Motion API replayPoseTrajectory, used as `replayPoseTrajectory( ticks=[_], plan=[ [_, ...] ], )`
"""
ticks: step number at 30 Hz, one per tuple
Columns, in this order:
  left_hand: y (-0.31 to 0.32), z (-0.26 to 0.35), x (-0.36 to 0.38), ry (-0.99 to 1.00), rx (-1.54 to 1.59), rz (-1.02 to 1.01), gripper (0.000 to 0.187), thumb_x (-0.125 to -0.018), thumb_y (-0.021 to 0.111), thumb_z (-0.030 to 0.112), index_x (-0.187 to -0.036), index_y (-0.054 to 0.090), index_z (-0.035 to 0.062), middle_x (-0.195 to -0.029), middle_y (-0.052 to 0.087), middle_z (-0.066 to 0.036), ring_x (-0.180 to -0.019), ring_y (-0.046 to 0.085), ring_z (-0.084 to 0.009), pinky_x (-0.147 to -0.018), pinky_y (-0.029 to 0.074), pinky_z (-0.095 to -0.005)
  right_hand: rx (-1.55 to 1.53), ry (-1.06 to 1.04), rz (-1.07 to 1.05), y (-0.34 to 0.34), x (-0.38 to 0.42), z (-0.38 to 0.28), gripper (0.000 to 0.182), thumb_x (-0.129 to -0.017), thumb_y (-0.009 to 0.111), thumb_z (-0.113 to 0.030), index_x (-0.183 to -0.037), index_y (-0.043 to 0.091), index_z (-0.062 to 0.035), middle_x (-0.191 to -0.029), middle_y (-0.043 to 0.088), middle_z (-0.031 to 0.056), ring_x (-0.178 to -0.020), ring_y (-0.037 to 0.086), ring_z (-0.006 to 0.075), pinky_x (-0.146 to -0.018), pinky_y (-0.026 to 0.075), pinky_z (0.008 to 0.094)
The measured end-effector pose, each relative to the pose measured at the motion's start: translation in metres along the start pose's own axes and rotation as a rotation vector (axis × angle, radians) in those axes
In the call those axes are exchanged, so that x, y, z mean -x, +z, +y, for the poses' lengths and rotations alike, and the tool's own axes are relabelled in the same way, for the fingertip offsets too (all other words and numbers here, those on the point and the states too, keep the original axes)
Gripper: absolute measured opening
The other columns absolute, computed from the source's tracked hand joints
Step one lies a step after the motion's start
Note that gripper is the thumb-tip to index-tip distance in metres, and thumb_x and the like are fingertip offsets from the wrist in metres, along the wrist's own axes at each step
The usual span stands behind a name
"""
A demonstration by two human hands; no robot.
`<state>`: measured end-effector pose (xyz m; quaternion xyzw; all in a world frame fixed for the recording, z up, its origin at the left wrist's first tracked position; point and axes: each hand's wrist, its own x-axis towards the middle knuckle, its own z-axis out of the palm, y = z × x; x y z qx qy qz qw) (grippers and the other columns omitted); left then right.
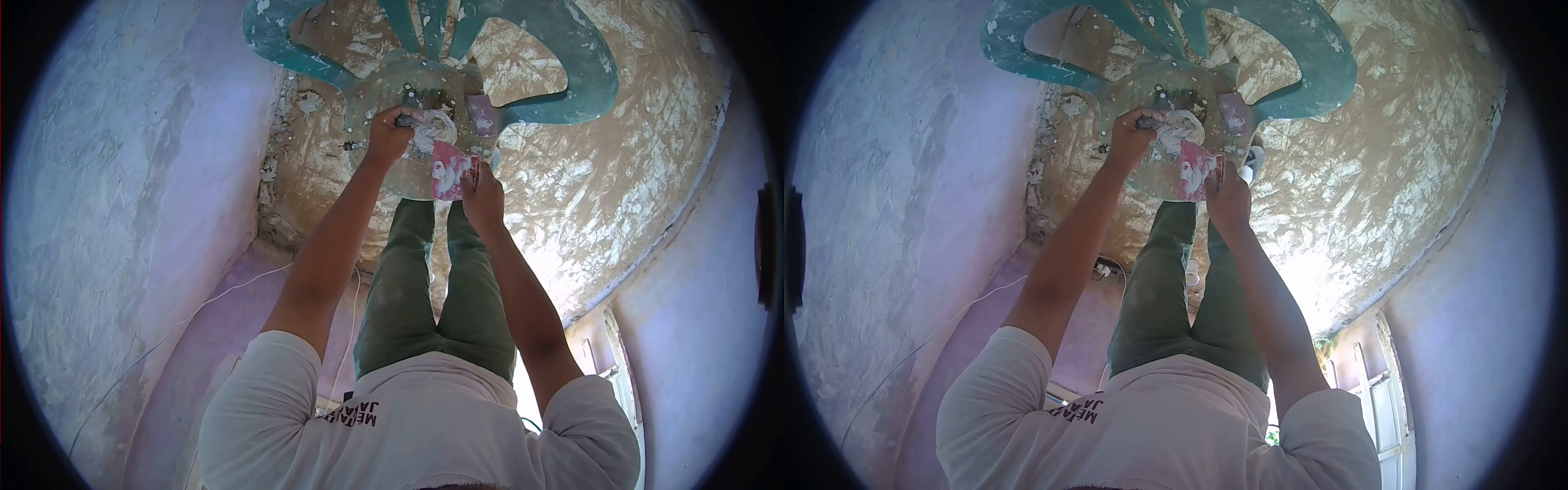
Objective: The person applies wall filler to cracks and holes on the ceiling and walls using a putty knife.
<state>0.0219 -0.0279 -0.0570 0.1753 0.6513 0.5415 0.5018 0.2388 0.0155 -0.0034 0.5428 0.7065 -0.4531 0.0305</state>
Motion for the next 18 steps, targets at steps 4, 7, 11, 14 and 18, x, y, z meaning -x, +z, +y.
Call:
replayPoseTrajectory(
  ticks=[4, 7, 11, 14, 18],
  plan=[
    [-0.010, 0.012, 0.002, -0.058, 0.146, 0.027, 0.035, -0.061, 0.045, -0.017, -0.090, 0.059, -0.0032, -0.102, 0.063, -0.015, -0.091, 0.061, -0.0206, -0.076, 0.049, -0.0277, -0.004, 0.011, -0.012, -0.001, -0.001, 0.003, 0.029, -0.080, 0.053, -0.021, -0.102, 0.048, -0.0017, -0.073, 0.059, 0.0254, -0.072, 0.059, 0.0434, -0.063, 0.045, 0.0513],
    [-0.028, 0.012, 0.004, -0.085, 0.285, 0.077, 0.037, -0.060, 0.044, -0.017, -0.091, 0.057, -0.0026, -0.101, 0.063, -0.017, -0.091, 0.062, -0.0238, -0.074, 0.050, -0.0283, -0.104, -0.009, -0.051, -0.006, -0.001, 0.003, 0.027, -0.080, 0.053, -0.019, -0.100, 0.049, -0.0009, -0.072, 0.059, 0.0240, -0.069, 0.060, 0.0402, -0.062, 0.047, 0.0479],
    [-0.055, 0.020, 0.013, -0.060, 0.481, 0.185, 0.035, -0.058, 0.043, -0.016, -0.087, 0.055, -0.0021, -0.097, 0.063, -0.017, -0.092, 0.062, -0.0275, -0.069, 0.049, -0.0273, -0.305, 0.026, -0.190, -0.013, 0.000, 0.010, 0.021, -0.082, 0.050, -0.017, -0.093, 0.052, 0.0017, -0.068, 0.059, 0.0167, -0.060, 0.060, 0.0275, -0.058, 0.048, 0.0390],
    [-0.071, 0.031, 0.022, -0.060, 0.581, 0.238, 0.034, -0.057, 0.041, -0.018, -0.084, 0.053, -0.0007, -0.095, 0.061, -0.017, -0.095, 0.061, -0.0288, -0.068, 0.049, -0.0290, -0.699, 0.219, -0.183, -0.002, -0.001, 0.022, 0.018, -0.083, 0.047, -0.016, -0.088, 0.054, 0.0003, -0.065, 0.056, 0.0071, -0.053, 0.055, 0.0154, -0.050, 0.044, 0.0313],
    [-0.082, 0.043, 0.034, -0.006, 0.694, 0.185, 0.038, -0.056, 0.038, -0.021, -0.083, 0.051, 0.0028, -0.093, 0.058, -0.013, -0.100, 0.058, -0.0315, -0.077, 0.050, -0.0337, -1.152, 0.551, -0.397, -0.016, -0.001, 0.018, 0.017, -0.082, 0.048, -0.017, -0.092, 0.053, -0.0040, -0.069, 0.054, 0.0018, -0.051, 0.049, 0.0101, -0.045, 0.036, 0.0256]
  ],
)
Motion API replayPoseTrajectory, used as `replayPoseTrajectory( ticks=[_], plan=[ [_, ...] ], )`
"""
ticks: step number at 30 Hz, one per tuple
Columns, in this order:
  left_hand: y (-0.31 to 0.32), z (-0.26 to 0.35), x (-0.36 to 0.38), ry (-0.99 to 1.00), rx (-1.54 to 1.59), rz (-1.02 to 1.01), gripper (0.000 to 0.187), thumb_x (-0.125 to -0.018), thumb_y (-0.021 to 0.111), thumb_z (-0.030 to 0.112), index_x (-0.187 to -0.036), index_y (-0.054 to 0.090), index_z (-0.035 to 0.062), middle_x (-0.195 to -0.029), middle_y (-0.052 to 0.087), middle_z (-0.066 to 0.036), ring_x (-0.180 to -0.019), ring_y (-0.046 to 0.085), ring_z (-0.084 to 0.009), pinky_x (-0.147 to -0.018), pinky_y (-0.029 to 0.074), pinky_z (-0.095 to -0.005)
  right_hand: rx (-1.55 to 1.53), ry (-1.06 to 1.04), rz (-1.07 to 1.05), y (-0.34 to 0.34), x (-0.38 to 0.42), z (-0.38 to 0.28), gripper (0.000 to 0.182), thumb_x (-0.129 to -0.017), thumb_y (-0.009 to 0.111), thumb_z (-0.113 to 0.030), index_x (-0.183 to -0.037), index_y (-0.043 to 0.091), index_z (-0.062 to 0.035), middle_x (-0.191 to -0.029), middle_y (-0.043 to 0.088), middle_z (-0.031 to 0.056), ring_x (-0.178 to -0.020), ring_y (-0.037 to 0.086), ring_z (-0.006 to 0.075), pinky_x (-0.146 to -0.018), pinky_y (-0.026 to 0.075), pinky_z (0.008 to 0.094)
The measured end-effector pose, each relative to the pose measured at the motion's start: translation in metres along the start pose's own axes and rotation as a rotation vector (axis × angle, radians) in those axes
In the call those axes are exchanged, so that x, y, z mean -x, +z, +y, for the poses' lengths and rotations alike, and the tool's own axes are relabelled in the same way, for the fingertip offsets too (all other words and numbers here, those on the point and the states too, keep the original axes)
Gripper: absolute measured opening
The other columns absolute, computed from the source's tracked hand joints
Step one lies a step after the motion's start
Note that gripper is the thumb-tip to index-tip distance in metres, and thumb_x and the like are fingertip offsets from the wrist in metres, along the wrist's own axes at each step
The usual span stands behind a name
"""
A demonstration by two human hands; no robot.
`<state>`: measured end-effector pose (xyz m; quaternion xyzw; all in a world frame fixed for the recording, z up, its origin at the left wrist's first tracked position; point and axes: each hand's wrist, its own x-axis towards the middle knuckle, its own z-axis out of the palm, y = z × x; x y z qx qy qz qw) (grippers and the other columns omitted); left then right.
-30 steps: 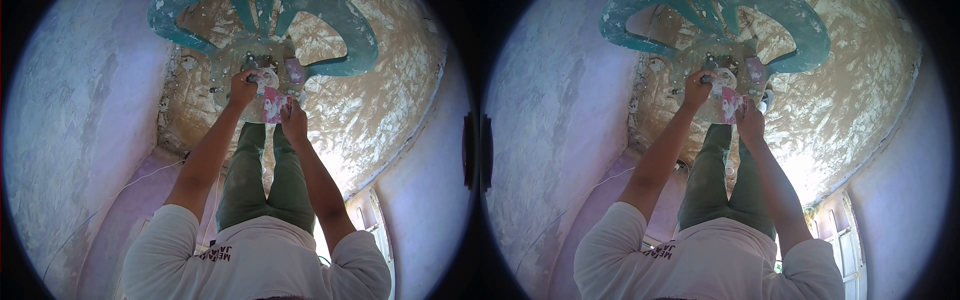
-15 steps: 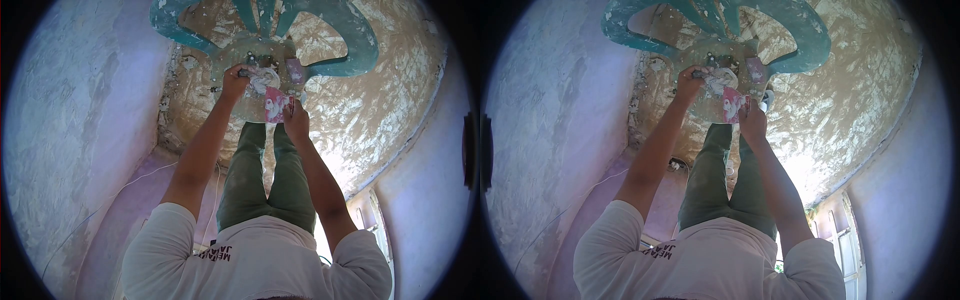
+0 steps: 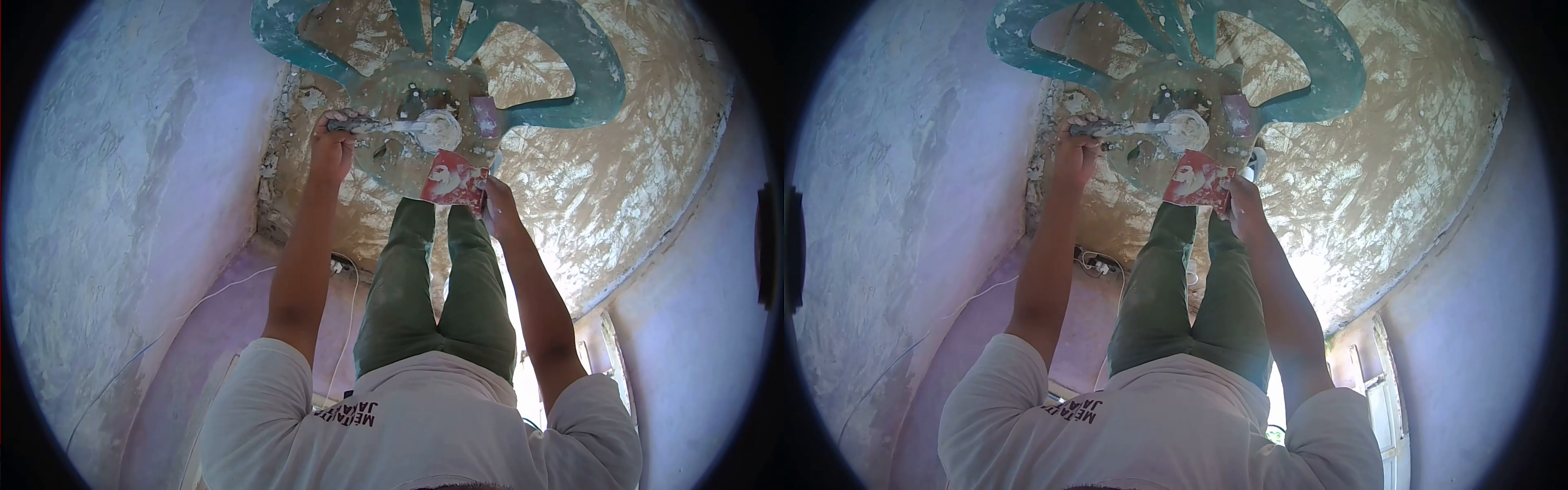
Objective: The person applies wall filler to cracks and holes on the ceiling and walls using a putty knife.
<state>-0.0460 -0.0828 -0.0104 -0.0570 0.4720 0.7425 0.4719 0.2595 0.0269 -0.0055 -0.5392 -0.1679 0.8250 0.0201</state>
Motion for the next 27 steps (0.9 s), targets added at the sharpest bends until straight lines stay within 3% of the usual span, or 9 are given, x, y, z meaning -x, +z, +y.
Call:
replayPoseTrajectory(
  ticks=[5, 8, 11, 17, 20, 23, 27],
  plan=[
    [0.017, 0.017, 0.020, -0.020, 0.161, -0.074, 0.046, -0.054, 0.037, -0.026, -0.083, 0.050, 0.0070, -0.089, 0.055, -0.009, -0.104, 0.054, -0.0321, -0.097, 0.042, -0.0451, -0.222, 0.089, -0.104, 0.011, 0.004, -0.015, 0.024, -0.081, 0.050, -0.019, -0.101, 0.050, -0.0056, -0.078, 0.055, 0.0024, -0.054, 0.048, 0.0090, -0.044, 0.034, 0.0243],
    [0.030, 0.025, 0.031, 0.017, 0.260, -0.113, 0.041, -0.054, 0.040, -0.026, -0.077, 0.049, 0.0058, -0.087, 0.055, -0.010, -0.104, 0.054, -0.0341, -0.101, 0.038, -0.0488, -0.270, 0.052, -0.114, 0.022, 0.013, -0.029, 0.026, -0.081, 0.051, -0.020, -0.103, 0.049, -0.0059, -0.081, 0.057, 0.0031, -0.055, 0.049, 0.0094, -0.044, 0.034, 0.0242],
    [0.036, 0.030, 0.035, 0.028, 0.292, -0.180, 0.040, -0.054, 0.042, -0.027, -0.073, 0.047, 0.0072, -0.084, 0.055, -0.008, -0.102, 0.054, -0.0331, -0.107, 0.029, -0.0517, -0.307, 0.033, -0.233, 0.015, 0.014, -0.034, 0.033, -0.083, 0.053, -0.022, -0.109, 0.049, -0.0022, -0.092, 0.061, 0.0081, -0.066, 0.057, 0.0114, -0.050, 0.041, 0.0240],
    [0.035, 0.042, 0.033, 0.022, 0.181, -0.298, 0.039, -0.056, 0.045, -0.027, -0.064, 0.046, 0.0117, -0.079, 0.055, -0.004, -0.100, 0.056, -0.0288, -0.107, 0.028, -0.0523, -0.363, 0.058, -0.180, 0.032, 0.027, -0.054, 0.029, -0.085, 0.050, -0.018, -0.110, 0.048, -0.0015, -0.089, 0.062, 0.0083, -0.058, 0.056, 0.0100, -0.044, 0.041, 0.0214],
    [0.042, 0.058, 0.035, 0.027, 0.110, -0.368, 0.039, -0.059, 0.048, -0.026, -0.061, 0.046, 0.0129, -0.077, 0.055, -0.003, -0.097, 0.057, -0.0264, -0.106, 0.029, -0.0520, -0.470, 0.092, -0.400, 0.019, 0.022, -0.050, 0.027, -0.086, 0.047, -0.014, -0.109, 0.048, -0.0001, -0.086, 0.063, 0.0099, -0.049, 0.053, 0.0098, -0.039, 0.040, 0.0206],
    [0.050, 0.070, 0.038, 0.047, 0.084, -0.438, 0.038, -0.061, 0.052, -0.024, -0.059, 0.047, 0.0134, -0.076, 0.055, -0.002, -0.096, 0.057, -0.0250, -0.104, 0.030, -0.0517, -0.537, 0.140, -0.387, 0.028, 0.031, -0.055, 0.021, -0.087, 0.046, -0.013, -0.103, 0.051, -0.0008, -0.077, 0.061, 0.0061, -0.045, 0.049, 0.0076, -0.037, 0.037, 0.0191],
    [0.056, 0.084, 0.041, 0.065, 0.045, -0.510, 0.037, -0.065, 0.054, -0.023, -0.058, 0.048, 0.0135, -0.076, 0.055, -0.002, -0.096, 0.057, -0.0246, -0.099, 0.034, -0.0507, -0.638, 0.214, -0.469, 0.027, 0.037, -0.056, 0.021, -0.086, 0.046, -0.013, -0.103, 0.051, 0.0000, -0.079, 0.061, 0.0072, -0.045, 0.049, 0.0085, -0.037, 0.039, 0.0201]
  ],
)
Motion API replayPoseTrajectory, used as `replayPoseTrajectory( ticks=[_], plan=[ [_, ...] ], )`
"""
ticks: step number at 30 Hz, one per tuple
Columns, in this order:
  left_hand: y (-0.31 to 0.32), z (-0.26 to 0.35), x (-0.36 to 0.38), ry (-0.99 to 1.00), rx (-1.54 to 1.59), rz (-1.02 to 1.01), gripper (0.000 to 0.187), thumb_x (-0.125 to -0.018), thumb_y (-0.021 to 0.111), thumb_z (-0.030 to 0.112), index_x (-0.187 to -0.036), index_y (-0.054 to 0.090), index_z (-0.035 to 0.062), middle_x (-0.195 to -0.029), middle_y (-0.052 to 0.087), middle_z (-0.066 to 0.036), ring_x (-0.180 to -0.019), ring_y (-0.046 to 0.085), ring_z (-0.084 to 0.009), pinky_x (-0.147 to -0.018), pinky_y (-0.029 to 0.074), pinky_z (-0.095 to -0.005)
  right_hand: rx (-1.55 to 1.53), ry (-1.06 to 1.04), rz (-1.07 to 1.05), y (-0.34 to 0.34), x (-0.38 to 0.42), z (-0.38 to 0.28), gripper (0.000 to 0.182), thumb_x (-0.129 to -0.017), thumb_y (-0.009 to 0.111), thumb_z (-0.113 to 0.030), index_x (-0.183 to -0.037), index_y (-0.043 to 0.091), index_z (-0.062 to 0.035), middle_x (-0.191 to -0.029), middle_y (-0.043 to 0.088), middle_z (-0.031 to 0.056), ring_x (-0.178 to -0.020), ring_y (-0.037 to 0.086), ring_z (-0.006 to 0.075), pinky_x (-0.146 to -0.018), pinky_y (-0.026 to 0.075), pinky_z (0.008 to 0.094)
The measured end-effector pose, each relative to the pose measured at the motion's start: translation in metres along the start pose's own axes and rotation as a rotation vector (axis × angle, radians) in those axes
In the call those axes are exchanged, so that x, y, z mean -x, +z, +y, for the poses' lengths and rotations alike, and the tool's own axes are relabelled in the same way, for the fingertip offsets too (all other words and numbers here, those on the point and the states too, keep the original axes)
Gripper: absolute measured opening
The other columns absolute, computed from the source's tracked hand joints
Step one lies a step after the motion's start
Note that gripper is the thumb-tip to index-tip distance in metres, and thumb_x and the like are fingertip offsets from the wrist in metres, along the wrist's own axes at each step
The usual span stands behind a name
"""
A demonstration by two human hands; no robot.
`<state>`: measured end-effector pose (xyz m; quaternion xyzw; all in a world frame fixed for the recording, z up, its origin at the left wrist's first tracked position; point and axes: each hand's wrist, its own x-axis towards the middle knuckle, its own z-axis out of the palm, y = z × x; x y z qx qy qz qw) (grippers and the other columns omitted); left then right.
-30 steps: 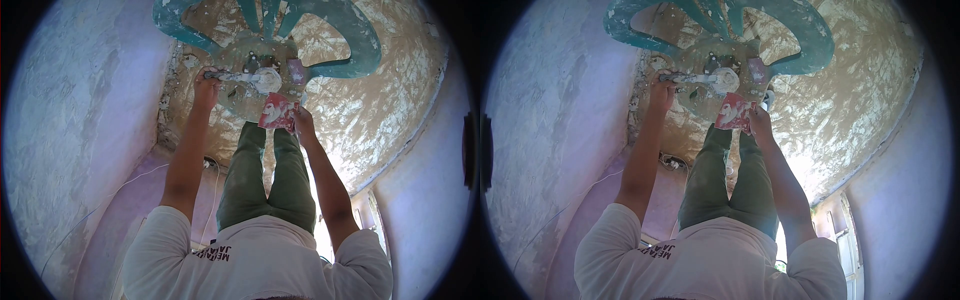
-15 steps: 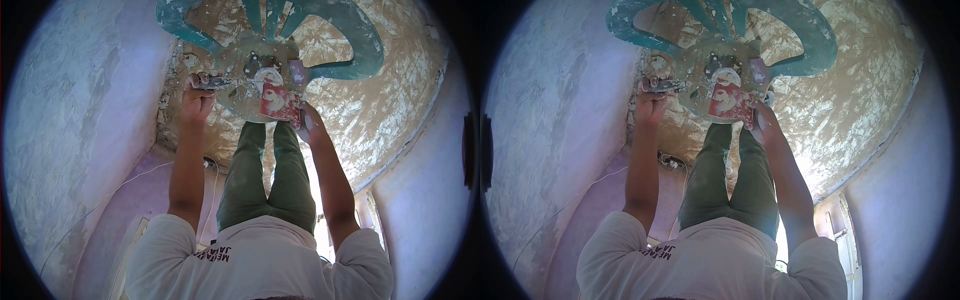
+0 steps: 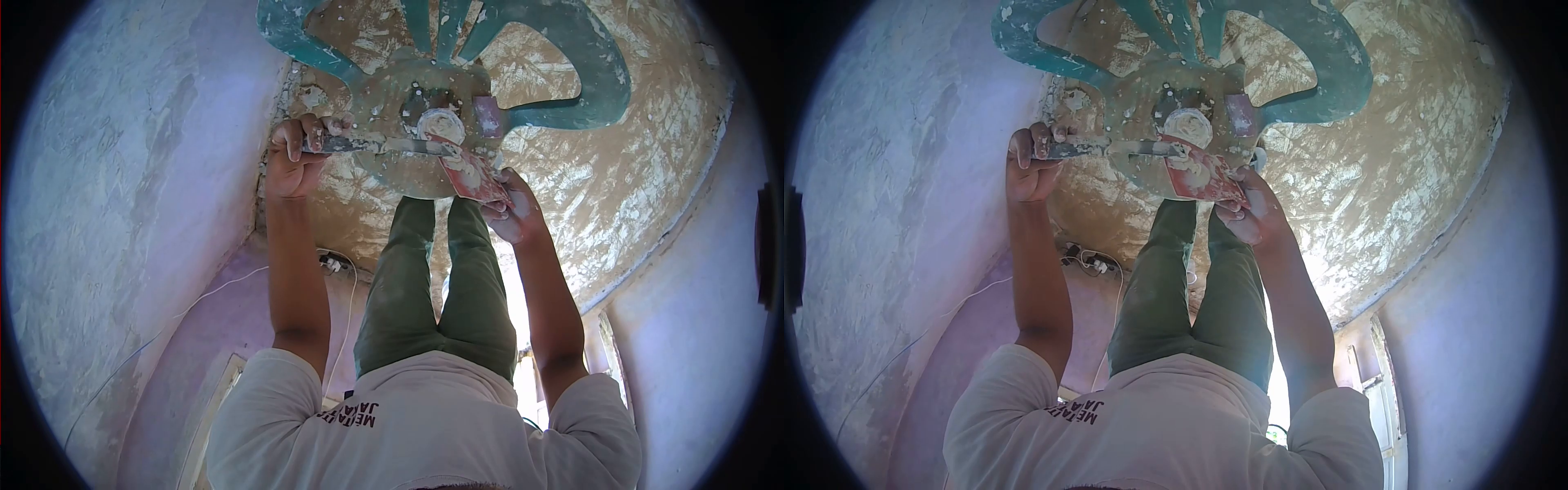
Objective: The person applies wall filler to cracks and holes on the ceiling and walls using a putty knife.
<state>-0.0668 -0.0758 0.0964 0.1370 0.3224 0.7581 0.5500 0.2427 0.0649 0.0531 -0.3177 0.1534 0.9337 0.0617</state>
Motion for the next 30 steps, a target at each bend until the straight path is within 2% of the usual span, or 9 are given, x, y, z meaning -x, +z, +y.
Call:
replayPoseTrajectory(
  ticks=[5, 8, 11, 14, 17, 21, 25, 28, 30],
  plan=[
    [0.008, 0.007, -0.001, -0.001, -0.059, -0.038, 0.036, -0.069, 0.056, -0.020, -0.058, 0.048, 0.0138, -0.076, 0.056, -0.002, -0.096, 0.057, -0.0251, -0.097, 0.036, -0.0497, -0.017, 0.001, 0.046, 0.003, 0.008, 0.004, 0.023, -0.086, 0.047, -0.013, -0.104, 0.050, 0.0002, -0.081, 0.062, 0.0082, -0.044, 0.049, 0.0091, -0.037, 0.039, 0.0203],
    [0.005, 0.008, 0.002, -0.012, -0.061, -0.038, 0.036, -0.068, 0.056, -0.019, -0.058, 0.047, 0.0139, -0.076, 0.056, -0.003, -0.095, 0.057, -0.0253, -0.097, 0.036, -0.0500, 0.046, -0.011, -0.064, -0.014, 0.010, 0.002, 0.027, -0.085, 0.050, -0.015, -0.107, 0.048, 0.0007, -0.090, 0.061, 0.0096, -0.054, 0.055, 0.0096, -0.040, 0.042, 0.0199],
    [0.009, 0.009, 0.002, 0.009, -0.077, -0.058, 0.036, -0.067, 0.055, -0.021, -0.059, 0.047, 0.0136, -0.076, 0.056, -0.003, -0.096, 0.057, -0.0261, -0.097, 0.037, -0.0501, 0.169, -0.155, 0.158, 0.002, 0.015, 0.009, 0.040, -0.083, 0.053, -0.019, -0.116, 0.045, 0.0028, -0.102, 0.059, 0.0122, -0.075, 0.062, 0.0138, -0.054, 0.051, 0.0216],
    [0.012, 0.011, 0.005, 0.023, -0.039, 0.051, 0.036, -0.064, 0.052, -0.024, -0.062, 0.046, 0.0123, -0.079, 0.056, -0.004, -0.096, 0.057, -0.0277, -0.096, 0.037, -0.0494, 0.254, -0.158, 0.013, 0.007, 0.024, 0.004, 0.054, -0.081, 0.057, -0.022, -0.124, 0.039, 0.0051, -0.113, 0.055, 0.0147, -0.096, 0.061, 0.0194, -0.074, 0.054, 0.0278],
    [0.007, 0.010, 0.006, 0.056, -0.102, 0.170, 0.034, -0.059, 0.049, -0.024, -0.068, 0.049, 0.0088, -0.083, 0.055, -0.007, -0.096, 0.057, -0.0288, -0.095, 0.039, -0.0474, 0.247, -0.238, -0.047, 0.009, 0.036, -0.007, 0.056, -0.081, 0.058, -0.019, -0.127, 0.037, 0.0052, -0.119, 0.053, 0.0163, -0.107, 0.056, 0.0238, -0.092, 0.047, 0.0382],
    [0.008, -0.027, 0.000, 0.011, -0.314, 0.293, 0.035, -0.054, 0.047, -0.019, -0.080, 0.055, 0.0013, -0.090, 0.058, -0.011, -0.094, 0.058, -0.0263, -0.087, 0.046, -0.0392, 0.398, -0.281, 0.042, 0.002, 0.053, -0.022, 0.059, -0.078, 0.061, -0.019, -0.127, 0.038, 0.0051, -0.120, 0.052, 0.0158, -0.106, 0.056, 0.0238, -0.090, 0.048, 0.0371],
    [0.011, -0.082, -0.006, -0.051, -0.429, 0.439, 0.035, -0.059, 0.048, -0.017, -0.087, 0.056, 0.0009, -0.094, 0.060, -0.011, -0.092, 0.060, -0.0243, -0.085, 0.047, -0.0349, 0.396, -0.293, 0.092, -0.009, 0.067, -0.024, 0.059, -0.077, 0.060, -0.020, -0.126, 0.038, 0.0063, -0.117, 0.054, 0.0152, -0.105, 0.057, 0.0224, -0.089, 0.049, 0.0343],
    [0.004, -0.118, -0.008, -0.057, -0.561, 0.530, 0.035, -0.060, 0.047, -0.015, -0.090, 0.058, -0.0004, -0.093, 0.061, -0.010, -0.086, 0.061, -0.0203, -0.081, 0.048, -0.0305, 0.391, -0.286, 0.062, -0.001, 0.078, -0.023, 0.061, -0.077, 0.060, -0.021, -0.127, 0.037, 0.0048, -0.116, 0.054, 0.0146, -0.103, 0.058, 0.0213, -0.085, 0.050, 0.0309],
    [-0.007, -0.141, -0.010, -0.025, -0.706, 0.571, 0.035, -0.060, 0.046, -0.015, -0.090, 0.058, -0.0005, -0.090, 0.061, -0.008, -0.082, 0.061, -0.0172, -0.077, 0.047, -0.0275, 0.401, -0.346, 0.124, 0.004, 0.081, -0.019, 0.061, -0.078, 0.060, -0.023, -0.127, 0.038, 0.0039, -0.114, 0.055, 0.0138, -0.097, 0.059, 0.0184, -0.073, 0.051, 0.0255]
  ],
)
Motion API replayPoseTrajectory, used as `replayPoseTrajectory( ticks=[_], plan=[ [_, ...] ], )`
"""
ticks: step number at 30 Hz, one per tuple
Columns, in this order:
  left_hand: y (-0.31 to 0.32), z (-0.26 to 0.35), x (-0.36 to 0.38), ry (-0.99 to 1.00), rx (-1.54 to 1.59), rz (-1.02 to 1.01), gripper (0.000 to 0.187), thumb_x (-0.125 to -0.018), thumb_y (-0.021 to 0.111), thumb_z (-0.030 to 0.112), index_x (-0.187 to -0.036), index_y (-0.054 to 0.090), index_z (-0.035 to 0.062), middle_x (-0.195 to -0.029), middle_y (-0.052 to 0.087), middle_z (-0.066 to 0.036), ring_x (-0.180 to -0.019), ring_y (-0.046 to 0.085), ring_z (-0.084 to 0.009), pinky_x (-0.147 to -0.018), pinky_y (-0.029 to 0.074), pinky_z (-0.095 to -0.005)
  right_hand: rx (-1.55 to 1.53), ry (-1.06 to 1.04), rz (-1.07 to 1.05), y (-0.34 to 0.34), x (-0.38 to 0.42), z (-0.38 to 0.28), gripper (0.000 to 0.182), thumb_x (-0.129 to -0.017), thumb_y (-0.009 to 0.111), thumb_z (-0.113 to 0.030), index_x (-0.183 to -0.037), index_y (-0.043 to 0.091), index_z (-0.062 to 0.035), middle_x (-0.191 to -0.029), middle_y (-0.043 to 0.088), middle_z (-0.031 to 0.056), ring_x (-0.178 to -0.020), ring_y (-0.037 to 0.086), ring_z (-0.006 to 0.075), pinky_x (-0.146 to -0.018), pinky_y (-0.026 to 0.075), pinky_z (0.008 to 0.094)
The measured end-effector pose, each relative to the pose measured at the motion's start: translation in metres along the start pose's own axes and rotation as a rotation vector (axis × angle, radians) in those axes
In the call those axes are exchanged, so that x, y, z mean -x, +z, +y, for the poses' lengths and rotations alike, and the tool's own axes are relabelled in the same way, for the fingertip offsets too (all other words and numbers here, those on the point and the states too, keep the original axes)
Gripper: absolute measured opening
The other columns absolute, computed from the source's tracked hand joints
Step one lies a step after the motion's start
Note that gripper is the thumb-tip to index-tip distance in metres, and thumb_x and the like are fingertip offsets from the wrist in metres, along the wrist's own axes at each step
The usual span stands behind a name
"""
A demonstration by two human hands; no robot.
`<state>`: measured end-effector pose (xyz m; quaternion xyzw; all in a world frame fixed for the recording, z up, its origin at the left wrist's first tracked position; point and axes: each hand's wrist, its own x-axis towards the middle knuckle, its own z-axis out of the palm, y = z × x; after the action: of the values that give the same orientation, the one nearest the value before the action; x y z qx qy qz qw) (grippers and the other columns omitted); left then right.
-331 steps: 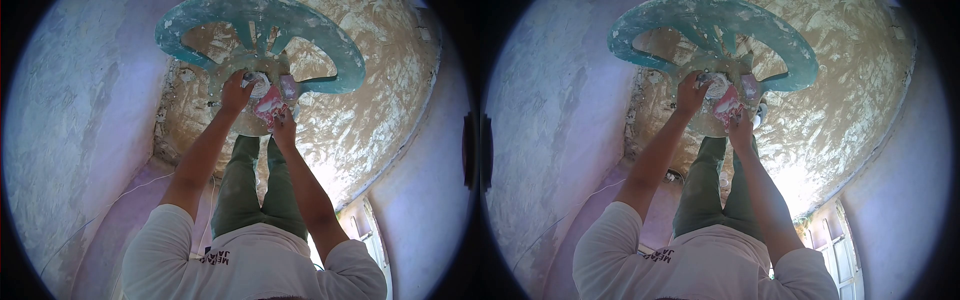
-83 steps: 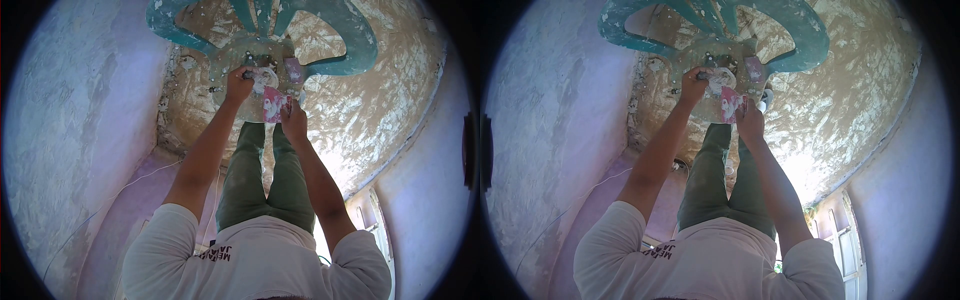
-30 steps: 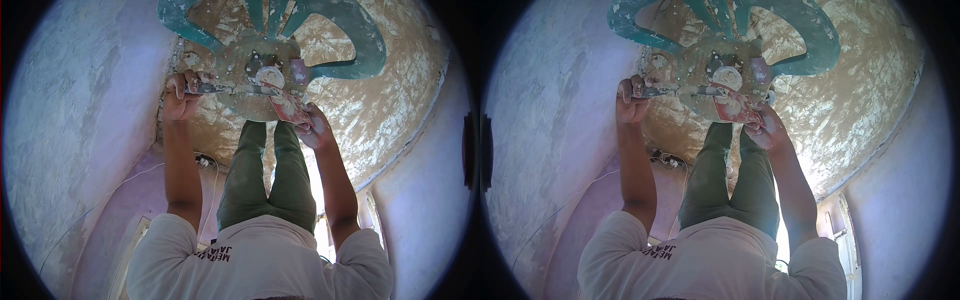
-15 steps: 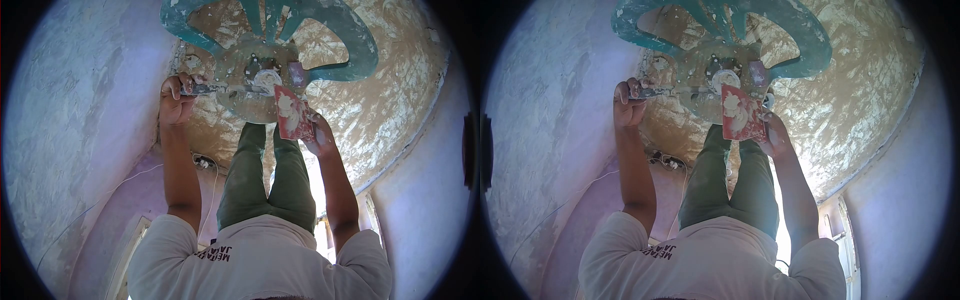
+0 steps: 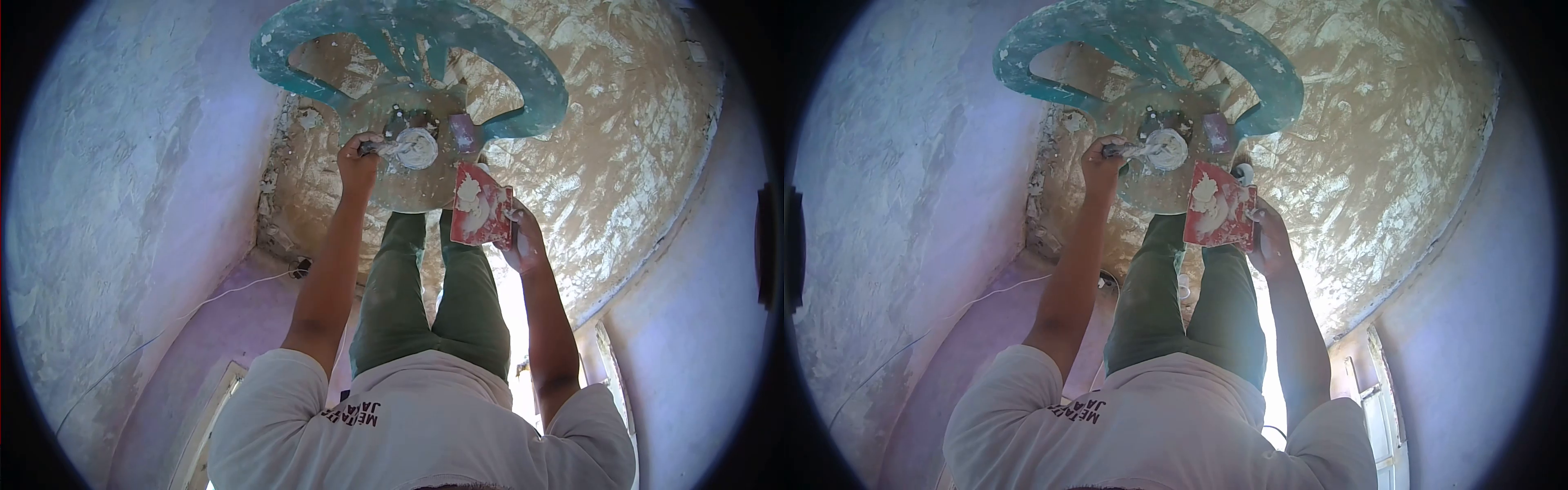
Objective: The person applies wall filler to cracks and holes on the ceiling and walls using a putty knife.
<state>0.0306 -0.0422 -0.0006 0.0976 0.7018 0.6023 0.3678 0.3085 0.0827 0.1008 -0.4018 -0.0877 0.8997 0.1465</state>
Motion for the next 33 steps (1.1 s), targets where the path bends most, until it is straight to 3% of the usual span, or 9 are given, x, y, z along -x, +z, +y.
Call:
replayPoseTrajectory(
  ticks=[3, 8, 15, 19, 20, 24, 28, 31, 33],
  plan=[
    [0.016, -0.020, -0.001, 0.024, -0.135, 0.056, 0.035, -0.061, 0.046, -0.015, -0.089, 0.060, 0.0000, -0.091, 0.061, -0.007, -0.082, 0.058, -0.0152, -0.076, 0.044, -0.0242, 0.026, -0.044, 0.031, 0.010, 0.011, -0.011, 0.055, -0.080, 0.057, -0.021, -0.126, 0.040, 0.0025, -0.107, 0.057, 0.0102, -0.082, 0.060, 0.0128, -0.054, 0.049, 0.0210],
    [0.020, -0.076, -0.009, 0.183, -0.455, 0.093, 0.039, -0.059, 0.052, -0.010, -0.095, 0.060, 0.0042, -0.093, 0.058, -0.011, -0.087, 0.058, -0.0234, -0.079, 0.045, -0.0301, 0.095, -0.182, 0.052, 0.013, 0.026, -0.023, 0.039, -0.084, 0.047, -0.011, -0.122, 0.042, -0.0006, -0.100, 0.058, 0.0076, -0.073, 0.059, 0.0120, -0.049, 0.047, 0.0236],
    [0.014, -0.034, 0.020, 0.192, -0.761, 0.167, 0.052, -0.058, 0.065, 0.003, -0.110, 0.055, 0.0044, -0.107, 0.054, -0.018, -0.100, 0.053, -0.0340, -0.087, 0.042, -0.0391, 0.231, -0.241, 0.052, 0.067, 0.080, -0.061, 0.036, -0.085, 0.047, -0.010, -0.120, 0.043, -0.0031, -0.099, 0.058, 0.0064, -0.078, 0.061, 0.0124, -0.066, 0.053, 0.0290],
    [-0.010, -0.006, 0.063, 0.026, -0.689, 0.248, 0.062, -0.059, 0.070, 0.014, -0.116, 0.052, 0.0014, -0.109, 0.054, -0.022, -0.104, 0.051, -0.0375, -0.090, 0.041, -0.0420, 0.325, -0.238, -0.043, 0.089, 0.103, -0.070, 0.036, -0.087, 0.048, -0.008, -0.122, 0.042, -0.0040, -0.103, 0.057, 0.0065, -0.084, 0.061, 0.0140, -0.068, 0.053, 0.0298],
    [-0.040, -0.051, 0.064, -0.054, -0.554, 0.126, 0.064, -0.059, 0.071, 0.015, -0.118, 0.051, 0.0015, -0.112, 0.053, -0.024, -0.108, 0.050, -0.0384, -0.094, 0.040, -0.0413, 0.348, -0.258, -0.125, 0.100, 0.111, -0.074, 0.037, -0.087, 0.049, -0.007, -0.123, 0.041, -0.0041, -0.107, 0.056, 0.0079, -0.088, 0.061, 0.0154, -0.068, 0.053, 0.0301],
    [-0.060, 0.049, 0.183, -0.268, -0.527, 0.252, 0.058, -0.063, 0.067, 0.017, -0.119, 0.054, 0.0092, -0.113, 0.056, -0.022, -0.106, 0.054, -0.0354, -0.088, 0.045, -0.0406, 0.479, -0.173, -0.303, 0.134, 0.128, -0.077, 0.046, -0.085, 0.053, -0.012, -0.127, 0.037, -0.0050, -0.113, 0.054, 0.0093, -0.088, 0.060, 0.0196, -0.061, 0.051, 0.0323],
    [-0.131, 0.004, 0.273, -0.138, -0.639, 0.460, 0.055, -0.065, 0.066, 0.018, -0.119, 0.055, 0.0096, -0.099, 0.061, -0.021, -0.094, 0.059, -0.0348, -0.082, 0.047, -0.0398, 0.479, -0.135, -0.513, 0.167, 0.134, -0.058, 0.047, -0.085, 0.054, -0.017, -0.129, 0.037, -0.0091, -0.118, 0.052, 0.0077, -0.095, 0.058, 0.0235, -0.061, 0.053, 0.0349],
    [-0.175, 0.030, 0.333, -0.515, -0.404, 0.598, 0.050, -0.069, 0.063, 0.018, -0.118, 0.056, 0.0119, -0.100, 0.062, -0.021, -0.095, 0.060, -0.0345, -0.083, 0.047, -0.0408, 0.475, -0.085, -0.567, 0.217, 0.143, -0.033, 0.051, -0.085, 0.054, -0.023, -0.130, 0.036, -0.0111, -0.122, 0.049, 0.0099, -0.100, 0.056, 0.0278, -0.063, 0.054, 0.0366],
    [-0.239, -0.085, 0.355, -0.314, -0.754, 0.743, 0.047, -0.070, 0.063, 0.020, -0.116, 0.058, 0.0128, -0.104, 0.062, -0.021, -0.099, 0.059, -0.0338, -0.085, 0.046, -0.0411, 0.456, -0.073, -0.537, 0.233, 0.168, -0.005, 0.054, -0.085, 0.051, -0.028, -0.134, 0.033, -0.0125, -0.127, 0.045, 0.0111, -0.106, 0.053, 0.0313, -0.064, 0.056, 0.0391]
  ],
)
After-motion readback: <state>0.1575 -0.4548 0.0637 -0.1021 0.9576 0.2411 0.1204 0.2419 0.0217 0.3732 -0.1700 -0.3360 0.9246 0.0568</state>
